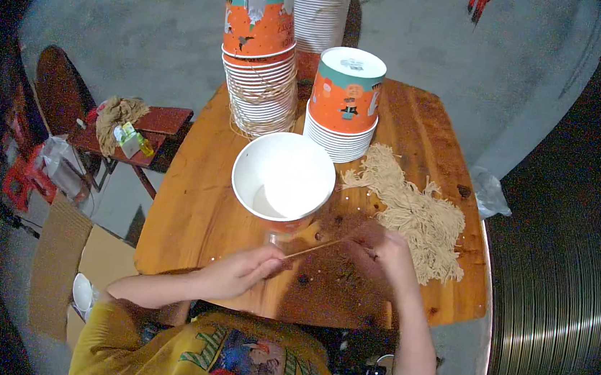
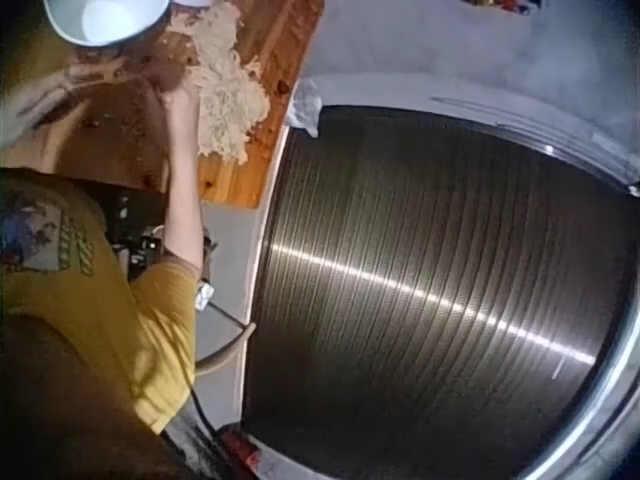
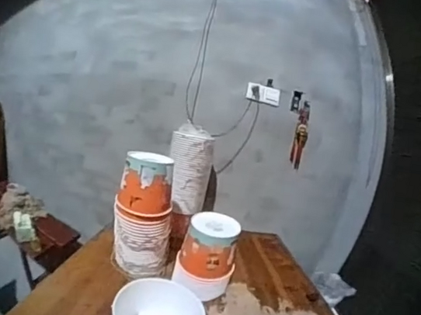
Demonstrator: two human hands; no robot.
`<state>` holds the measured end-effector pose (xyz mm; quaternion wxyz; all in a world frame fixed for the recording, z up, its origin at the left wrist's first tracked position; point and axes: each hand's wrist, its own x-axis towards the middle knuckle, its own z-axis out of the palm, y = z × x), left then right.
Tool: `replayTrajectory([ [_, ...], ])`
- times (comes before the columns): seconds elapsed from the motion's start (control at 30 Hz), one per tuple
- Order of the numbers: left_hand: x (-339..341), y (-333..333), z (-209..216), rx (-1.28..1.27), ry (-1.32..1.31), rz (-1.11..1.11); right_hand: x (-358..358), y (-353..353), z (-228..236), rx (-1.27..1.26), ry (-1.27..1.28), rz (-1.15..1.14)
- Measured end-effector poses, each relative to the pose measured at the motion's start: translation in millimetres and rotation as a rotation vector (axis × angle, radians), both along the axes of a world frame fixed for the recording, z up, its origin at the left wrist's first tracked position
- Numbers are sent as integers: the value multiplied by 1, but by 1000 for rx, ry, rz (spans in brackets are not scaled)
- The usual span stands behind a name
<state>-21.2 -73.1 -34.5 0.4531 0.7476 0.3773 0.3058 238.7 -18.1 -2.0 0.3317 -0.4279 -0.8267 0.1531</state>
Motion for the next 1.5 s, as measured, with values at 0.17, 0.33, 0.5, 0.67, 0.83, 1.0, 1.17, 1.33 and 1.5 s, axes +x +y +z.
replayTrajectory([
  [0.17, -25, -6, -3, 3, 115, 188, 25, 4, -46, -111, -87, -44],
  [0.33, -22, -4, 22, 260, 519, 246, 9, 0, -39, 202, -203, -49],
  [0.5, 7, 11, 41, 759, 580, 122, -43, -23, -23, 11, 332, 254],
  [0.67, 30, 36, 45, 1026, 576, 39, -41, -32, -19, -561, 443, 158],
  [0.83, 41, 54, 52, 928, 439, 64, -24, -29, -31, -541, 639, 49],
  [1.0, 38, 69, 46, 175, 397, 205, -29, -4, -46, -276, 710, -156],
  [1.17, 23, 70, 49, 126, 476, 170, -56, 12, -67, -288, 911, -162],
  [1.33, 4, 65, 60, -34, 338, 223, -66, 7, -51, -74, 738, -177],
  [1.5, -1, 65, 60, -47, 309, 226, -76, 5, -45, 74, 688, -174],
])
